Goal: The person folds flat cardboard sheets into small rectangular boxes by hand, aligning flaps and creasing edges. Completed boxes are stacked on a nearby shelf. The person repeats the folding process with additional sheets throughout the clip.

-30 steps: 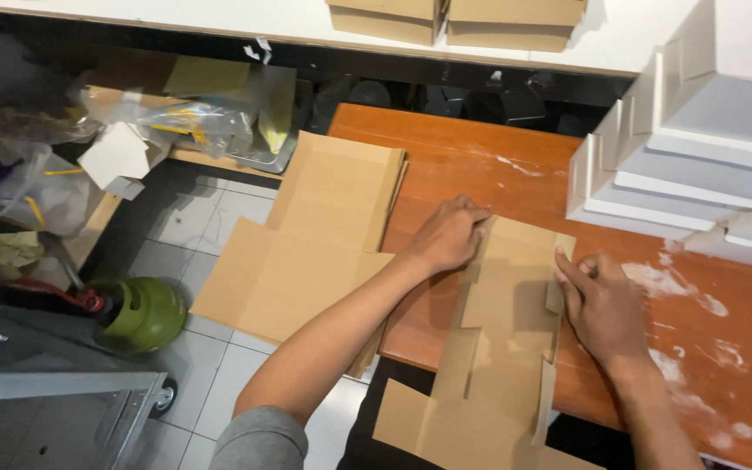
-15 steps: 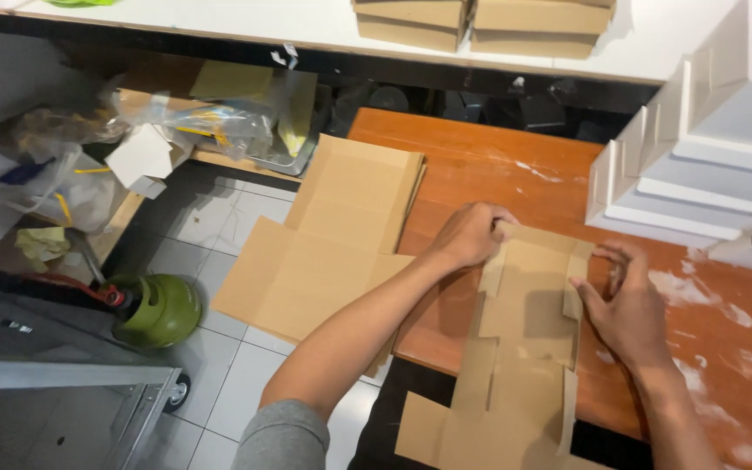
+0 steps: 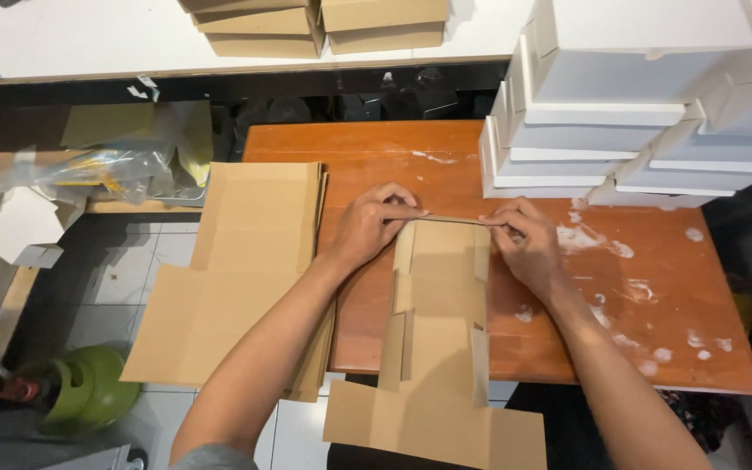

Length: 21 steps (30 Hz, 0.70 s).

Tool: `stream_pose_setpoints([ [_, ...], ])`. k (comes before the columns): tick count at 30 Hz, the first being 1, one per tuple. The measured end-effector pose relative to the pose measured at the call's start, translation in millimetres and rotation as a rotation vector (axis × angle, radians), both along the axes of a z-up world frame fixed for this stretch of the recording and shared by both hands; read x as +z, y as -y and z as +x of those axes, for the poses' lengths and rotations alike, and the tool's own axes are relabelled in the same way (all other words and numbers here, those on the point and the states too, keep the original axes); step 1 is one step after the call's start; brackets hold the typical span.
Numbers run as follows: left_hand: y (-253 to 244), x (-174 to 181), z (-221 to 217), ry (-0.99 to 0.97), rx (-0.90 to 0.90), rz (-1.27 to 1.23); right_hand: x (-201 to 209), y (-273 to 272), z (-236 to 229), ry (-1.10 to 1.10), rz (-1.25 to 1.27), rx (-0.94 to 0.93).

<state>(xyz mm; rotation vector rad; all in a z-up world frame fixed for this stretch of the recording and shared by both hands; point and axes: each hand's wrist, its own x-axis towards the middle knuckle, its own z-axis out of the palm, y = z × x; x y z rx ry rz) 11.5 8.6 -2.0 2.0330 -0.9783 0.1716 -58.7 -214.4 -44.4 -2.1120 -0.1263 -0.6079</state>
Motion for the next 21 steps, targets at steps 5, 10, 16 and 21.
stream_pose_setpoints([
  [5,-12,3,6,0.235,-0.138,0.250,15,-11,-1,0.237,-0.312,-0.008],
  [10,-17,-1,9,0.197,-0.215,0.359,19,-9,-11,0.173,-0.466,0.032],
  [16,-9,-1,7,0.156,-0.170,0.579,10,-4,-15,0.073,-0.612,0.073],
  [21,1,2,-12,0.208,-0.020,0.753,10,-7,-17,-0.018,-0.674,0.066],
])
